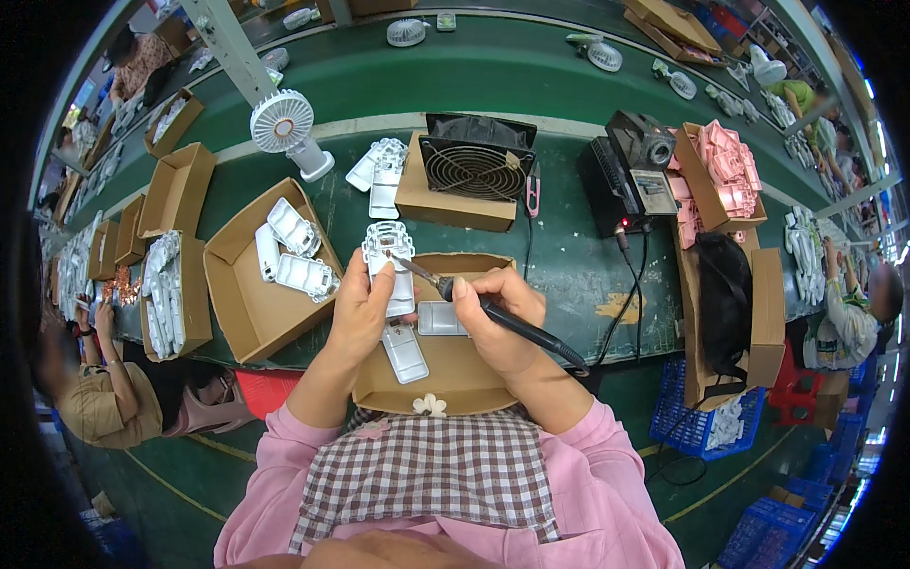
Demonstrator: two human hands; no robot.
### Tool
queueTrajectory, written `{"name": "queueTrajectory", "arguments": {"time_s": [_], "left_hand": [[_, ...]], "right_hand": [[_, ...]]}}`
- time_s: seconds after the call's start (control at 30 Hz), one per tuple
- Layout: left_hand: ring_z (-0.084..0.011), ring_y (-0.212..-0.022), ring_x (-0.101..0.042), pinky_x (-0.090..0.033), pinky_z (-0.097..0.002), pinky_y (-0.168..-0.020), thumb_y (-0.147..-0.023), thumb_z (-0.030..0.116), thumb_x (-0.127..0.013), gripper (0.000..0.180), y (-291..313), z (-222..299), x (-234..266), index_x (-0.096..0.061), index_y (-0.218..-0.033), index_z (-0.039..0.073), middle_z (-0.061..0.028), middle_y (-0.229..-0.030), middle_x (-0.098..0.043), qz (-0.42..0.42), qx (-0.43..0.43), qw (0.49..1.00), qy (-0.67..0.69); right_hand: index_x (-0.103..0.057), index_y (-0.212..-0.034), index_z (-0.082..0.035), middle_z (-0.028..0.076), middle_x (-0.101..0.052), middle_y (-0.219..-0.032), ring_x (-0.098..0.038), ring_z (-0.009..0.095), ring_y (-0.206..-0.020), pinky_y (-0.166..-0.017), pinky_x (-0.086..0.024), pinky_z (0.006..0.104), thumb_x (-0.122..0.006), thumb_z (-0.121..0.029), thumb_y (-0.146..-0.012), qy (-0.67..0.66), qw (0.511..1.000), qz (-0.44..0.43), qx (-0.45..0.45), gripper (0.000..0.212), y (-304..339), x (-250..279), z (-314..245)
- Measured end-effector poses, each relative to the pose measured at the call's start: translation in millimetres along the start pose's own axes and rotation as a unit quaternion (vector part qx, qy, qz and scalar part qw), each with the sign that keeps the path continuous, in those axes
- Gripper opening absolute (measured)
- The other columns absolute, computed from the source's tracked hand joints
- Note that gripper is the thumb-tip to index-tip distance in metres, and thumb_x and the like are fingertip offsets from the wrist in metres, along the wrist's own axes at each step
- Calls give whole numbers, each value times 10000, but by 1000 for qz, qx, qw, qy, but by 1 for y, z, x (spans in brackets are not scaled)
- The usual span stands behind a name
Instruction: The person solders electrical contacts on plastic casings with a soldering iron, moves boxes of parts to an overhead shelf, and sets an empty box on the table. The person solders additional plastic casings, places them into the cardboard box, and sorts the parts by hand.
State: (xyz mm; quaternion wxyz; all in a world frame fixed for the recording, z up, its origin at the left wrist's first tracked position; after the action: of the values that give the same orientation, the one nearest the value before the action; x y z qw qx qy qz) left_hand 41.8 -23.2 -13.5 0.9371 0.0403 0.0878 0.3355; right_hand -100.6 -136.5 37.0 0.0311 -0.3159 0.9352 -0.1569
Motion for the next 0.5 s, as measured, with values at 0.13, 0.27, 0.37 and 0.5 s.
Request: {"name": "queueTrajectory", "arguments": {"time_s": [0.13,0.27,0.37,0.5], "left_hand": [[-123,-775,-632,-560,-243,-542,-997,144,-397,165,1,1,-1,-427,-1128,47,-62,-965,-569,-2,6,1000,0],[-128,-782,-633,-563,-247,-545,-996,144,-400,172,0,0,-1,-426,-1137,48,-65,-977,-574,-3,11,1000,11],[-130,-783,-632,-566,-252,-547,-995,143,-401,178,0,0,-2,-424,-1144,49,-68,-985,-577,-9,22,1000,10],[-127,-762,-629,-568,-256,-547,-992,135,-405,178,-1,-3,-2,-422,-1146,46,-69,-977,-574,-13,16,1000,1]], "right_hand": [[-529,-764,-16,43,-585,-638,-511,48,-507,-471,-406,195,-660,-49,-852,5,1000,-2,28,161,-1,0,-1],[-540,-773,-15,31,-594,-659,-490,42,-550,-485,-393,204,-688,-44,-829,-3,1000,0,8,161,1,1,1],[-540,-777,-15,35,-601,-671,-494,42,-560,-491,-398,205,-686,-47,-834,-19,1000,10,2,159,2,3,2],[-544,-783,-16,38,-605,-680,-498,42,-573,-501,-403,204,-686,-53,-837,-28,1000,-3,-13,157,1,0,2]]}}
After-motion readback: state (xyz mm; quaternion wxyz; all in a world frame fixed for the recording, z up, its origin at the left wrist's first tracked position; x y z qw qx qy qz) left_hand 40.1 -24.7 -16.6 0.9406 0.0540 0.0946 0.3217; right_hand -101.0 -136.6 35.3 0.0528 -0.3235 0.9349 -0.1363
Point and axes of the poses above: each hand's wrist, its own y-axis away from the middle knuckle, its own x-axis out of the back of the hand, z = x × y, the point moved 7 cm from there along -y, towards the middle knuckle
